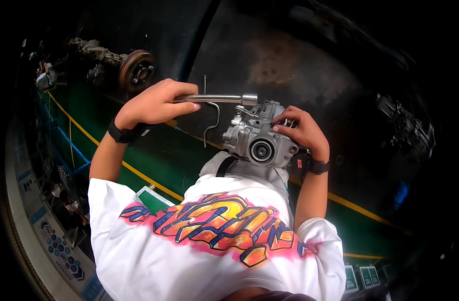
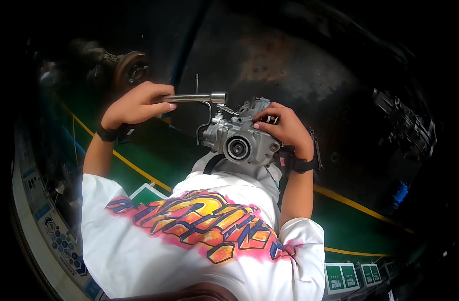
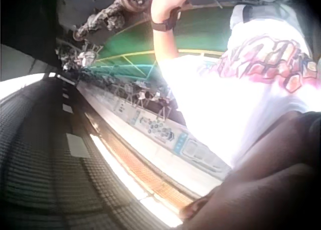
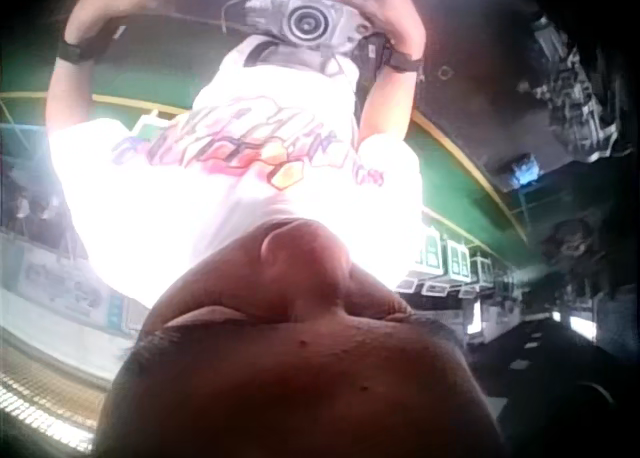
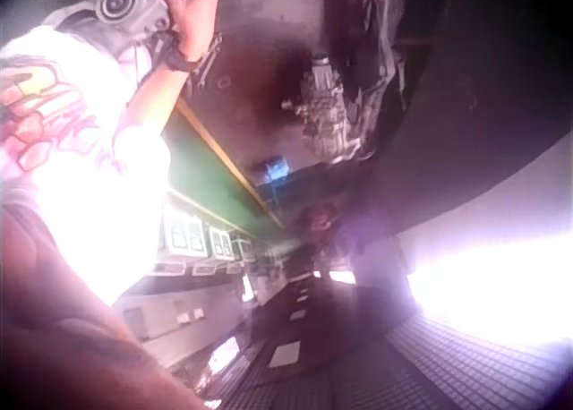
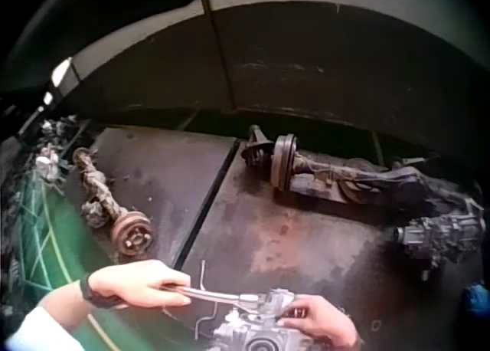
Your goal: The person disassembles an automotive transmission component on a workbench, using a long thin rod to push through a top opening, then picks up a socket extension to loosen internal parts, and finally uses a ratchet to remove fasteners from the housing.
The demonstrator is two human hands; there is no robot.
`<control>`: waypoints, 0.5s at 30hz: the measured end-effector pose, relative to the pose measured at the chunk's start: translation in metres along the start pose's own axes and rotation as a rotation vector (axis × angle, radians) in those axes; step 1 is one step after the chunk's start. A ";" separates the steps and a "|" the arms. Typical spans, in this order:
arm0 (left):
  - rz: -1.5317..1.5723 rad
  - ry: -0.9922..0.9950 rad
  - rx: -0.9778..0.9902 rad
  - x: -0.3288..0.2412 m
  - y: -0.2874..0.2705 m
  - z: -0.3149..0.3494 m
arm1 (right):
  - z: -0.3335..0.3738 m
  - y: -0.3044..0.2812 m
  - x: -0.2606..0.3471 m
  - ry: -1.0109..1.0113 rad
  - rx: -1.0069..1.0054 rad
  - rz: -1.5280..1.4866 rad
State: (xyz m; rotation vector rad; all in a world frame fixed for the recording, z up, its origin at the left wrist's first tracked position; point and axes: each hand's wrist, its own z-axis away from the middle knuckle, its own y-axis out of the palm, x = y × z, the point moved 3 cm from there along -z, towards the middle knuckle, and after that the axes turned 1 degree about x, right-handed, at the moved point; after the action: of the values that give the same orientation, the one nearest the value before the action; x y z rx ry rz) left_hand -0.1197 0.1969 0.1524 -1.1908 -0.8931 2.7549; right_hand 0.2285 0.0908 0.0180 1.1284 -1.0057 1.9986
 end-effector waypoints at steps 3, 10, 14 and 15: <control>0.105 0.084 -0.068 -0.023 0.038 -0.021 | 0.004 0.001 0.009 0.156 -0.065 0.059; 0.304 0.117 -0.302 -0.018 0.141 -0.066 | -0.001 0.001 0.016 -0.064 0.045 0.098; 0.357 0.125 -0.505 -0.018 0.152 -0.069 | -0.011 -0.009 0.021 -0.333 0.185 0.304; 0.354 0.126 -0.518 -0.017 0.152 -0.070 | -0.013 -0.012 0.018 -0.344 0.187 0.313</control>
State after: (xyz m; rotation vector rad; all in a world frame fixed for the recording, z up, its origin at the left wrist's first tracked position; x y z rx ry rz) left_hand -0.0294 0.1004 0.0484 -1.7249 -1.5830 2.7348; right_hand 0.2249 0.1107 0.0331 1.5339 -1.2506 2.2265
